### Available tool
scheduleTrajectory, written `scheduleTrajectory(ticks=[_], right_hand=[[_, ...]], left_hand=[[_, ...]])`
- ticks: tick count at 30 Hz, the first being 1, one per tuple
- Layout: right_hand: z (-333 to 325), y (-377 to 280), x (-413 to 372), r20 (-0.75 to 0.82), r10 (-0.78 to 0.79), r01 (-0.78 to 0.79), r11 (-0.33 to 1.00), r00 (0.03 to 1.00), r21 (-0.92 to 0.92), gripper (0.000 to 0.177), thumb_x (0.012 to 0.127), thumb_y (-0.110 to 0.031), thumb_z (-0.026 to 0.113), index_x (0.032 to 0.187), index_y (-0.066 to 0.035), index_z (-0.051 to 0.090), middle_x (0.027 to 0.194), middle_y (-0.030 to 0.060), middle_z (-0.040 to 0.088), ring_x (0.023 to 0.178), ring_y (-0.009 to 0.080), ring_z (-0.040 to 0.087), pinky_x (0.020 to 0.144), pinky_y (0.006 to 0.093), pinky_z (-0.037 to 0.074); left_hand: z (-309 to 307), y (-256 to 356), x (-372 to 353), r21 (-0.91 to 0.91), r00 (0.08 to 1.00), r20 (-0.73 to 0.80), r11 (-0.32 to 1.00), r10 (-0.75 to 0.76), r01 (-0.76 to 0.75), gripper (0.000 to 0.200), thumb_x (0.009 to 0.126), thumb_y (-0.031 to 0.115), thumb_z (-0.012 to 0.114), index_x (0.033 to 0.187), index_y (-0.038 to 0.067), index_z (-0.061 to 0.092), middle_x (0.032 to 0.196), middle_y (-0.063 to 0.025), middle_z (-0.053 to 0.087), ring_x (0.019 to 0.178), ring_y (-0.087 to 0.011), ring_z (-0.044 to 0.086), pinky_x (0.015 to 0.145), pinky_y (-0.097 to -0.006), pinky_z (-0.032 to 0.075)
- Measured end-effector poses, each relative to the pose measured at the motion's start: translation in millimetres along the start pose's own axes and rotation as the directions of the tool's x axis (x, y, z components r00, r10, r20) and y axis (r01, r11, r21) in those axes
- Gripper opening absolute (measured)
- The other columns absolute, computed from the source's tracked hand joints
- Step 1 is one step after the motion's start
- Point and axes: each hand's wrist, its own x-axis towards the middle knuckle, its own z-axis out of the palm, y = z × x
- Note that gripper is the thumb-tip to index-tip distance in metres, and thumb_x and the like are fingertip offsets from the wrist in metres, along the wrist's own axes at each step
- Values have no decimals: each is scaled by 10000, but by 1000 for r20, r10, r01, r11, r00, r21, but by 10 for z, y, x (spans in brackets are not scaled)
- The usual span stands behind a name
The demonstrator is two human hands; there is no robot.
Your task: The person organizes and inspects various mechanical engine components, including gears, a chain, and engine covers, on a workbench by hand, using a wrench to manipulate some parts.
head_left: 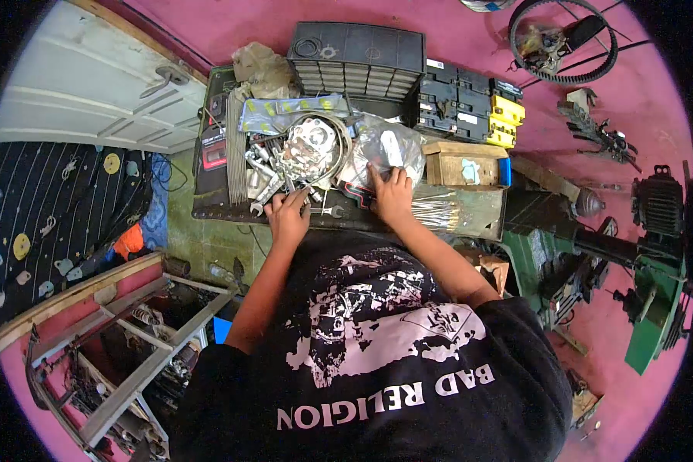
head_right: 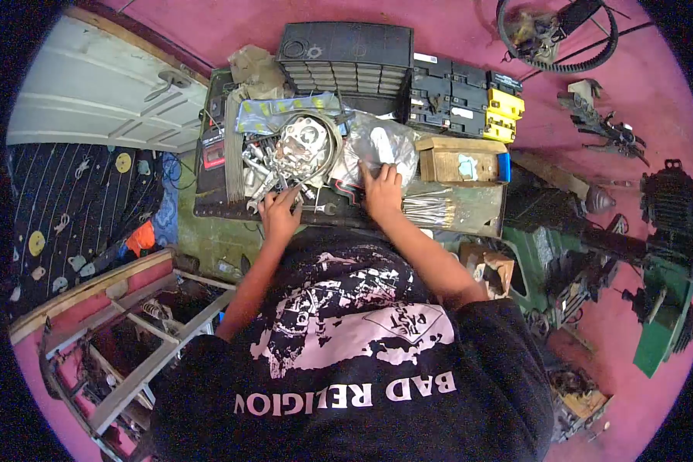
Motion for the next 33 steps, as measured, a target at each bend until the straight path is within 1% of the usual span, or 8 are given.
scheduleTrajectory(ticks=[2,6,14,17,19,22,24,33], right_hand=[[230,-10,9,-156,5,-16,997,988,-74,1036,687,-426,854,1574,-320,331,1233,221,530,1151,382,502,941,479,417],[161,-4,-135,-255,84,-29,977,963,209,848,735,-371,816,1483,-203,454,1261,220,538,1173,395,497,957,497,412],[199,186,-60,-118,438,-390,872,891,296,977,749,-475,823,1553,-178,354,1356,207,551,1206,404,495,996,515,410],[262,217,13,-41,442,-413,863,896,292,1105,721,-537,826,1601,-183,259,1379,196,550,1225,412,489,1004,518,411],[201,166,16,-6,429,-397,841,903,368,1143,693,-523,840,1613,-236,225,1442,216,504,1279,441,460,1023,551,391],[-130,-58,-184,-13,289,-279,933,957,229,1157,647,-492,862,1604,-308,239,1517,249,413,1325,459,428,1044,594,359],[15,-149,-341,58,192,-199,964,980,175,1180,586,-491,890,1584,-331,282,1574,293,292,1349,465,406,1045,643,329],[-355,253,-604,-444,246,-131,953,862,273,560,753,-148,733,1299,-254,669,1086,-16,695,1099,232,570,976,538,343]], left_hand=[[-46,-84,70,-9,999,1,999,46,-46,416,819,222,763,1231,218,713,1193,40,700,1059,-237,553,917,-423,365],[-37,-238,181,-30,988,0,988,153,-153,423,804,211,769,1224,216,716,1161,44,701,1036,-238,553,912,-423,363],[42,-11,455,-155,955,54,947,292,-281,415,788,162,733,1197,95,704,1139,-60,700,1053,-287,579,949,-451,414],[280,201,548,-408,922,168,876,349,-257,415,817,188,737,1205,52,682,1115,-135,706,1048,-346,623,935,-446,478],[418,376,557,-498,895,404,866,188,43,427,839,205,749,1212,19,658,1076,-196,708,1008,-386,660,898,-439,523],[551,510,622,-633,968,199,774,153,7,442,833,201,772,1209,3,648,1071,-217,703,995,-386,675,891,-437,528],[441,611,678,-635,942,318,761,106,129,415,834,144,766,1210,12,649,1066,-199,701,932,-346,679,840,-415,536],[-438,1080,726,-691,856,75,645,511,-325,486,826,31,695,1299,59,585,1277,-170,581,1173,-367,540,1035,-435,425]])
